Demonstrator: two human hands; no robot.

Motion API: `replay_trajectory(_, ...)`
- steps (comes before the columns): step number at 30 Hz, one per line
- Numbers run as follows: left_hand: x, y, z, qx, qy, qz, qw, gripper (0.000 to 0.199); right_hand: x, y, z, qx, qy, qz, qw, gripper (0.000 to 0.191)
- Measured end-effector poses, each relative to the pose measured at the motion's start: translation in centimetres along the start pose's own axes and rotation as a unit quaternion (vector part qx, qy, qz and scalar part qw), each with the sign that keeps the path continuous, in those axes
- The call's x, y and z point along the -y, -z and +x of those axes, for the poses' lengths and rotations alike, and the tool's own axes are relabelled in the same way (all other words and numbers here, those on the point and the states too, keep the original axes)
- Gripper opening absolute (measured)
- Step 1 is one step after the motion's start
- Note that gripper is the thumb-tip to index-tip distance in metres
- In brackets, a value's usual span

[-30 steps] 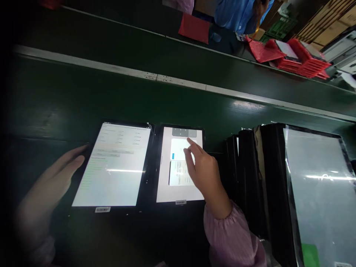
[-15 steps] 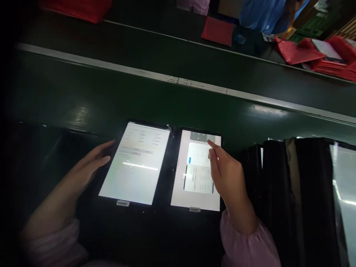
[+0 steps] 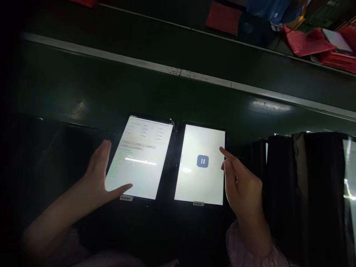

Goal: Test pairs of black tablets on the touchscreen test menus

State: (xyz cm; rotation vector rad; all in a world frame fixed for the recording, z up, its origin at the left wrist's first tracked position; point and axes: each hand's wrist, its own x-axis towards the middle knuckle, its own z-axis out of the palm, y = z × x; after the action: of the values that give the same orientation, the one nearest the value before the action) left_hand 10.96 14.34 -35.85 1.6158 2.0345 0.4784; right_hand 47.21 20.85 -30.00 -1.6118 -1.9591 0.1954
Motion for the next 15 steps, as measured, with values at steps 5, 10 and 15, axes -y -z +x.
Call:
replay_trajectory(5, -0.6, 2.8, 1.4, -0.011, 0.092, -0.078, 0.993, 0.109, 0.2, 0.0, -0.3, -0.006, 0.006, 0.002, 1.000, 0.048)
replay_trajectory(10, 0.1, 5.1, 1.8, 0.100, 0.119, -0.046, 0.987, 0.109, 0.8, 0.3, 0.3, 0.032, 0.047, -0.019, 0.998, 0.052)
replay_trajectory(15, 0.9, 6.0, 2.0, 0.181, 0.094, -0.050, 0.978, 0.104, 1.4, 0.7, 0.6, 0.026, 0.069, -0.014, 0.997, 0.059)
